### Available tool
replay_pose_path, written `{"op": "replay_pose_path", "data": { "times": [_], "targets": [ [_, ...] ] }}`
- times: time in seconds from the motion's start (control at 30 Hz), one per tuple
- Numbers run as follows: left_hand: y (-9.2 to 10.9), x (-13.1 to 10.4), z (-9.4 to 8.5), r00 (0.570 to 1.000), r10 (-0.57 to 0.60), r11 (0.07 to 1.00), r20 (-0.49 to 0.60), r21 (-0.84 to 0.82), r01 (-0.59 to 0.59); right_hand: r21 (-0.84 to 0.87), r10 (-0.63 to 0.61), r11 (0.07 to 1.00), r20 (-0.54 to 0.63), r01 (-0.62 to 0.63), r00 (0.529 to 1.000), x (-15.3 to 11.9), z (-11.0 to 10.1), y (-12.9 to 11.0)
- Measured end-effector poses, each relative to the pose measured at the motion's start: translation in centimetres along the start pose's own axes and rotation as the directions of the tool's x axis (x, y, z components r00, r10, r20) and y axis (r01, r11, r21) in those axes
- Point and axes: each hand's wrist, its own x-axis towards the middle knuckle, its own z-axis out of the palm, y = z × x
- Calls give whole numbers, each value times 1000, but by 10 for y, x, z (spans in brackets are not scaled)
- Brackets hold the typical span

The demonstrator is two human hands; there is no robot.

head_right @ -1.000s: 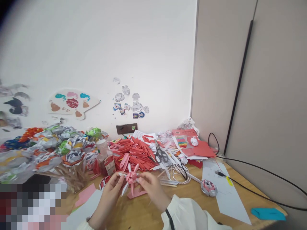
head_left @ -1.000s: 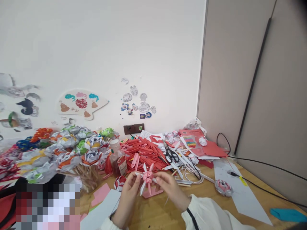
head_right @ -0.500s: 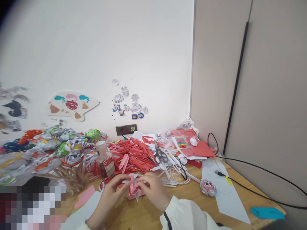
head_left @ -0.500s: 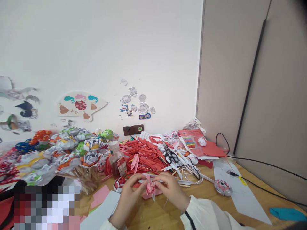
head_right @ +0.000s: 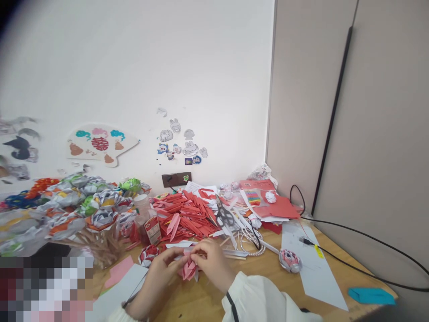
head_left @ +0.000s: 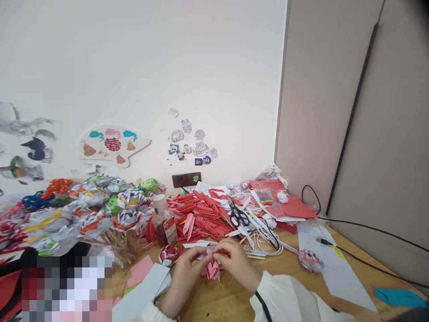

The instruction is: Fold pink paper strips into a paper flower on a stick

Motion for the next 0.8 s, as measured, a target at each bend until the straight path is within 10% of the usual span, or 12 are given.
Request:
{"op": "replay_pose_path", "data": {
  "times": [0.53, 0.8],
  "targets": [
    [-13, 5, -3, 997, -71, 991, 43, -114, 76, 201, 162, 969, -61, -147, 985, 1, 17, 7],
    [-14, 8, -3, 993, -115, 986, 13, -120, 116, 529, 387, 737, 181, -422, 904, 4, 23, 10]
  ]
}}
